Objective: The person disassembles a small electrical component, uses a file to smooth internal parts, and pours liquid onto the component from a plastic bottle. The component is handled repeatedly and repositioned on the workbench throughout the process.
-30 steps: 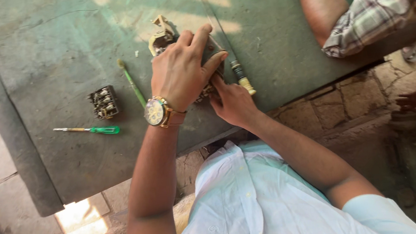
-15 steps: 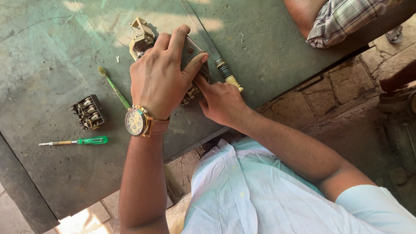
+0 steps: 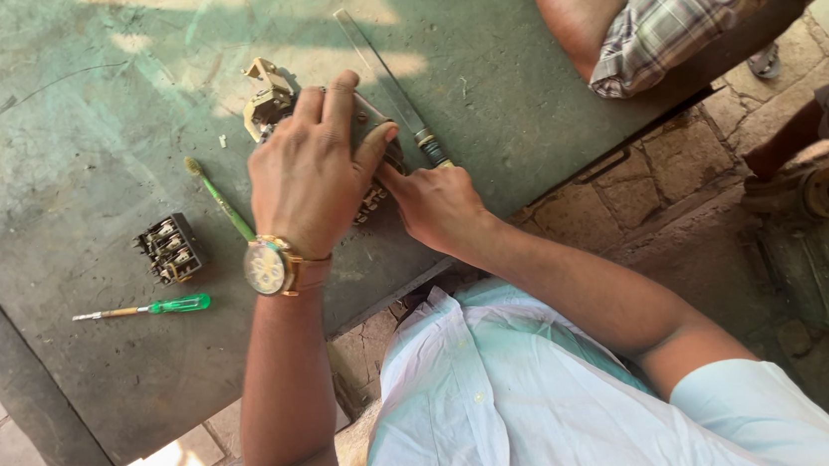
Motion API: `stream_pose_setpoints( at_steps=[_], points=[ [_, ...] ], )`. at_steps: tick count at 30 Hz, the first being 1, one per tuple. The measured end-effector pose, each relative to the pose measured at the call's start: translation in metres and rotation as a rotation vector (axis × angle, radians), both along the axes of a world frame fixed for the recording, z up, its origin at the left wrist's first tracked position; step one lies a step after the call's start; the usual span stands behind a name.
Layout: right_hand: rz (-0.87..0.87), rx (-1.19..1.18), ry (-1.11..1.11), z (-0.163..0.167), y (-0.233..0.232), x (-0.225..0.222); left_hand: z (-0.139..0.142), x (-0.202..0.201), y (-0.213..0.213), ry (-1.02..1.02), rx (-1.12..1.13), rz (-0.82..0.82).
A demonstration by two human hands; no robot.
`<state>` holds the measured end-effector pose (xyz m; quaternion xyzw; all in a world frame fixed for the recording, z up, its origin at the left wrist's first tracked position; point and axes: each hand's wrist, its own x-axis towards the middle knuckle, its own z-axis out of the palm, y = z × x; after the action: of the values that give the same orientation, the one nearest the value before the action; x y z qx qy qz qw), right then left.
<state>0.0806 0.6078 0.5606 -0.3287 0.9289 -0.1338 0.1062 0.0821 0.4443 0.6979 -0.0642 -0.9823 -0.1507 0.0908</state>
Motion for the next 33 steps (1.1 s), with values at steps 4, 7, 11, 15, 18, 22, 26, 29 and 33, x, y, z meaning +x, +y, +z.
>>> stream_pose_setpoints(
  at_steps=[4,7,11,15,18,22,26,29,33],
  points=[
    [-0.002,-0.006,-0.035,0.005,0.0,0.001,0.003,0.0,0.001,-0.025,0.013,-0.015],
    [-0.013,-0.014,-0.048,0.008,0.001,0.003,0.005,0.001,0.001,-0.035,0.012,-0.008],
    [-0.009,-0.021,0.002,0.012,0.002,0.005,0.007,0.001,0.001,-0.067,-0.001,0.009],
    [-0.023,-0.011,-0.062,0.013,0.0,0.005,0.007,0.002,0.001,0.007,-0.017,-0.014],
    [-0.027,0.025,-0.041,0.014,0.0,0.004,0.008,0.003,0.002,-0.018,-0.002,-0.013],
    [-0.026,-0.058,-0.06,0.015,0.003,0.007,0.011,0.002,0.003,-0.052,0.004,-0.007],
    [-0.044,-0.042,-0.051,0.018,0.003,0.008,0.013,0.003,0.005,-0.018,0.009,-0.017],
    [-0.045,-0.09,-0.048,0.021,0.002,0.006,0.015,0.003,0.003,-0.02,0.025,-0.023],
    [-0.041,-0.036,-0.086,0.025,0.001,0.003,0.018,0.0,0.003,-0.013,0.006,-0.011]
  ],
)
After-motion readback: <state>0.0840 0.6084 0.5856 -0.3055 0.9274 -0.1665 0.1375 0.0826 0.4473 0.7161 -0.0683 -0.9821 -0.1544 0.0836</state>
